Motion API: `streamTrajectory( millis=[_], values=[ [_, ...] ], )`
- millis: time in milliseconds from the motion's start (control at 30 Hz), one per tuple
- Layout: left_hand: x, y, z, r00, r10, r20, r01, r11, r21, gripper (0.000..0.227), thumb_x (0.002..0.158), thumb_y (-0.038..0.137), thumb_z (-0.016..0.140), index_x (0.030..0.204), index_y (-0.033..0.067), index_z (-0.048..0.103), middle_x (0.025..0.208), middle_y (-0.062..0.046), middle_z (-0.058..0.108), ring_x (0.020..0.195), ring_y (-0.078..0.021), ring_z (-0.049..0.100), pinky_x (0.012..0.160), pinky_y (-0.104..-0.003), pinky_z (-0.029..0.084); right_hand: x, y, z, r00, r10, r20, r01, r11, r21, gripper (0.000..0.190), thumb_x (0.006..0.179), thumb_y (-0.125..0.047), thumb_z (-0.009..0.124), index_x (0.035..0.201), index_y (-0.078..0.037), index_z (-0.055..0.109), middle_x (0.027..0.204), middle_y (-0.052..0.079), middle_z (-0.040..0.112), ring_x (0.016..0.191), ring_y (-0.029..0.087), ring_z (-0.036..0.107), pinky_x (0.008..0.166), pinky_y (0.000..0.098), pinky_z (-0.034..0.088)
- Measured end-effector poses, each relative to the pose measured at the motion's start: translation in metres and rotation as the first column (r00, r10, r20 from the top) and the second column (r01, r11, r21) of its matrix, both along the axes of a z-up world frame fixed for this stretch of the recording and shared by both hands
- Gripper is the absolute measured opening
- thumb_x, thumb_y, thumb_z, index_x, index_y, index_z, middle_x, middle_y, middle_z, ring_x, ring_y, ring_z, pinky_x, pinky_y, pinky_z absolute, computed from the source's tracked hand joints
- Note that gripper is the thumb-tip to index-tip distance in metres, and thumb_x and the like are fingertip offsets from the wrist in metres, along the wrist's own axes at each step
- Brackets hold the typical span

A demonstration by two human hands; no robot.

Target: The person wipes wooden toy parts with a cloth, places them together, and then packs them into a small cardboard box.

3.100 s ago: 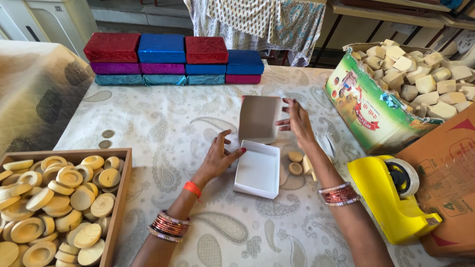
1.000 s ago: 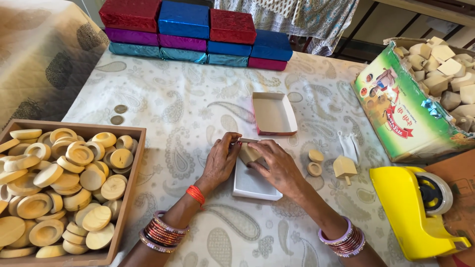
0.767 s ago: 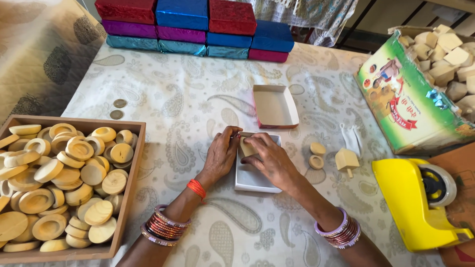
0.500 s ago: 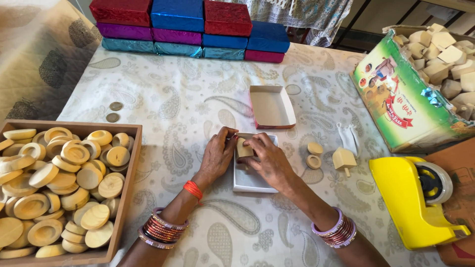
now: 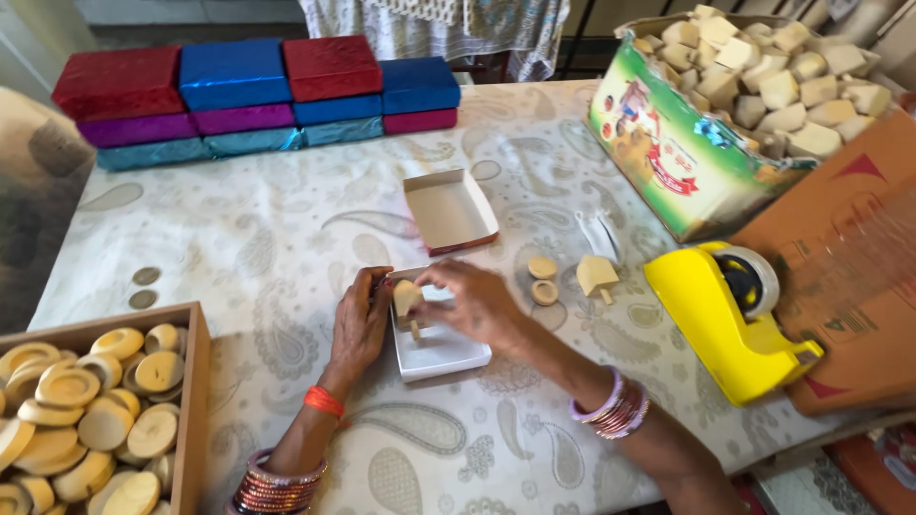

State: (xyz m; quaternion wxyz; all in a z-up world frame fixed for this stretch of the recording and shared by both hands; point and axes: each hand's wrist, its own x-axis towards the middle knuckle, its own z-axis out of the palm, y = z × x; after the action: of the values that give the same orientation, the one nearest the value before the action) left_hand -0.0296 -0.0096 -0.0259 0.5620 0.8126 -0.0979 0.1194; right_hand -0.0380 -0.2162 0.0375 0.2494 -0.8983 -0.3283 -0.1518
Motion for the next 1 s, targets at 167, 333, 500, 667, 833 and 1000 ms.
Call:
streamTrajectory(
  millis=[167,333,500,667,833,1000],
  values=[
    [-0.005,-0.004,0.002,0.999,0.046,0.012,-0.045,0.997,-0.057,0.026,0.103,0.017,0.054,0.124,0.002,0.058,0.107,-0.02,0.072,0.091,-0.0305,0.072,0.081,-0.04,0.055,0.011,-0.087,0.019,0.917,-0.347,0.196,0.342,0.938,0.064,0.04,0.091,-0.039,0.076,0.121,-0.015,0.067,0.112,0.009,0.074,0.098,0.028,0.072,0.078,0.0393,0.059],
    [-0.004,-0.003,0.002,0.995,0.102,-0.004,-0.102,0.994,-0.026,0.024,0.103,0.017,0.056,0.121,0.0024,0.061,0.102,-0.02,0.072,0.086,-0.0306,0.071,0.077,-0.04,0.055,-0.005,-0.171,-0.003,0.813,-0.502,0.295,0.569,0.792,-0.221,0.065,0.08,-0.047,0.082,0.125,-0.005,0.06,0.098,0.021,0.066,0.089,0.041,0.065,0.068,0.0502,0.054],
    [-0.007,0.0,0.0,0.994,0.097,0.05,-0.095,0.994,-0.045,0.022,0.102,0.017,0.057,0.118,0.0023,0.063,0.096,-0.019,0.072,0.082,-0.0275,0.071,0.074,-0.04,0.055,-0.002,-0.207,-0.03,0.793,-0.489,0.362,0.572,0.802,-0.169,0.061,0.08,-0.041,0.083,0.125,-0.007,0.058,0.101,0.023,0.064,0.09,0.044,0.061,0.073,0.0526,0.053],
    [-0.009,-0.001,0.009,0.996,0.083,-0.042,-0.085,0.996,-0.034,0.023,0.103,0.018,0.057,0.119,0.0023,0.061,0.089,-0.019,0.069,0.072,-0.0258,0.065,0.069,-0.04,0.052,-0.003,-0.215,-0.024,0.824,-0.566,0.03,0.564,0.813,-0.145,0.05,0.084,-0.031,0.081,0.121,-0.008,0.057,0.097,0.022,0.069,0.092,0.043,0.066,0.078,0.0509,0.054],
    [-0.01,0.001,0.012,0.994,0.056,-0.096,-0.058,0.998,-0.02,0.023,0.104,0.018,0.054,0.119,0.0024,0.061,0.091,-0.017,0.071,0.075,-0.0251,0.067,0.071,-0.039,0.052,-0.014,-0.187,0.001,0.785,-0.556,-0.273,0.53,0.831,-0.167,0.047,0.086,-0.026,0.08,0.125,-0.01,0.059,0.103,0.017,0.073,0.092,0.032,0.072,0.079,0.0421,0.056],
    [-0.006,0.001,0.009,0.992,0.063,-0.108,-0.064,0.998,-0.006,0.025,0.103,0.021,0.055,0.119,0.0031,0.06,0.101,-0.015,0.072,0.082,-0.0258,0.069,0.076,-0.041,0.054,-0.023,-0.145,0.023,0.775,-0.107,-0.623,0.373,0.874,0.313,0.063,0.083,-0.016,0.076,0.14,-0.011,0.051,0.121,0.01,0.065,0.089,0.02,0.07,0.071,0.0339,0.055]
  ],
)
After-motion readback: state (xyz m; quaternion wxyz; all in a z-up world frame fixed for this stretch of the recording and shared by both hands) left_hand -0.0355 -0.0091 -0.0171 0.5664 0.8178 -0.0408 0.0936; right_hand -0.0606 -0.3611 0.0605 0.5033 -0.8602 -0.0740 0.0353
